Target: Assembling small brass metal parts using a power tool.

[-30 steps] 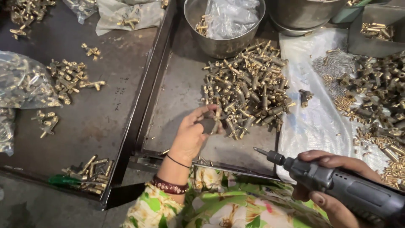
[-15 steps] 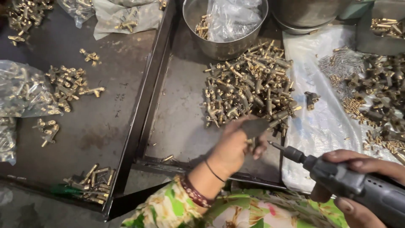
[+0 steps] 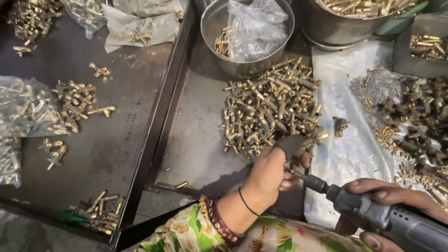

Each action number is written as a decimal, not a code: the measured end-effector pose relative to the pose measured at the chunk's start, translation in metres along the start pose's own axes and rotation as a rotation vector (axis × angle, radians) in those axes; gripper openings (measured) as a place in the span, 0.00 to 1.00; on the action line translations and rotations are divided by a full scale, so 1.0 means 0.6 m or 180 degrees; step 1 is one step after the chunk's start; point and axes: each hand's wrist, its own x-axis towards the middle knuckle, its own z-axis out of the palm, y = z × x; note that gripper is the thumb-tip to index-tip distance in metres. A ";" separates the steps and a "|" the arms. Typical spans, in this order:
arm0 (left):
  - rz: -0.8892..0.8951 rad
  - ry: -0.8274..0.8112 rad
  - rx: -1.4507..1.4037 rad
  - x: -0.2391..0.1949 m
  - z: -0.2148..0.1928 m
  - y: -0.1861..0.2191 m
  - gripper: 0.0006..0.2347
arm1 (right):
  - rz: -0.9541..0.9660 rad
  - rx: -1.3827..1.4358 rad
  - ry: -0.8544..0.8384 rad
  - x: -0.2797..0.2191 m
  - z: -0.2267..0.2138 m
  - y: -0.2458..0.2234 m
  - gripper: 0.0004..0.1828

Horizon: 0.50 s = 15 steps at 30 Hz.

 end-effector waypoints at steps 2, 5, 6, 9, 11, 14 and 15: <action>-0.0032 0.0052 0.0121 0.002 0.017 0.016 0.19 | 0.0045 -0.0040 -0.0045 0.008 -0.016 0.000 0.30; -0.0015 0.0029 0.0050 0.015 0.023 0.024 0.20 | -0.0126 -0.0319 -0.0201 0.020 -0.040 -0.001 0.31; -0.0052 0.0026 0.0206 0.018 0.024 0.026 0.18 | -0.0173 -0.0474 -0.0483 0.027 -0.048 -0.008 0.30; -0.0090 -0.0019 0.0506 0.024 0.025 0.033 0.15 | -0.0390 -0.0780 -0.1557 0.064 -0.105 -0.011 0.24; -0.0099 -0.0057 0.0650 0.024 0.024 0.034 0.14 | -0.0555 -0.0915 -0.2348 0.077 -0.118 -0.017 0.21; -0.0105 -0.0271 0.0625 0.028 0.027 0.033 0.12 | -0.0808 -0.1440 -0.2170 0.075 -0.088 -0.043 0.12; -0.0059 -0.0246 0.0708 0.027 0.029 0.033 0.13 | -0.0798 -0.1535 -0.2053 0.077 -0.078 -0.053 0.10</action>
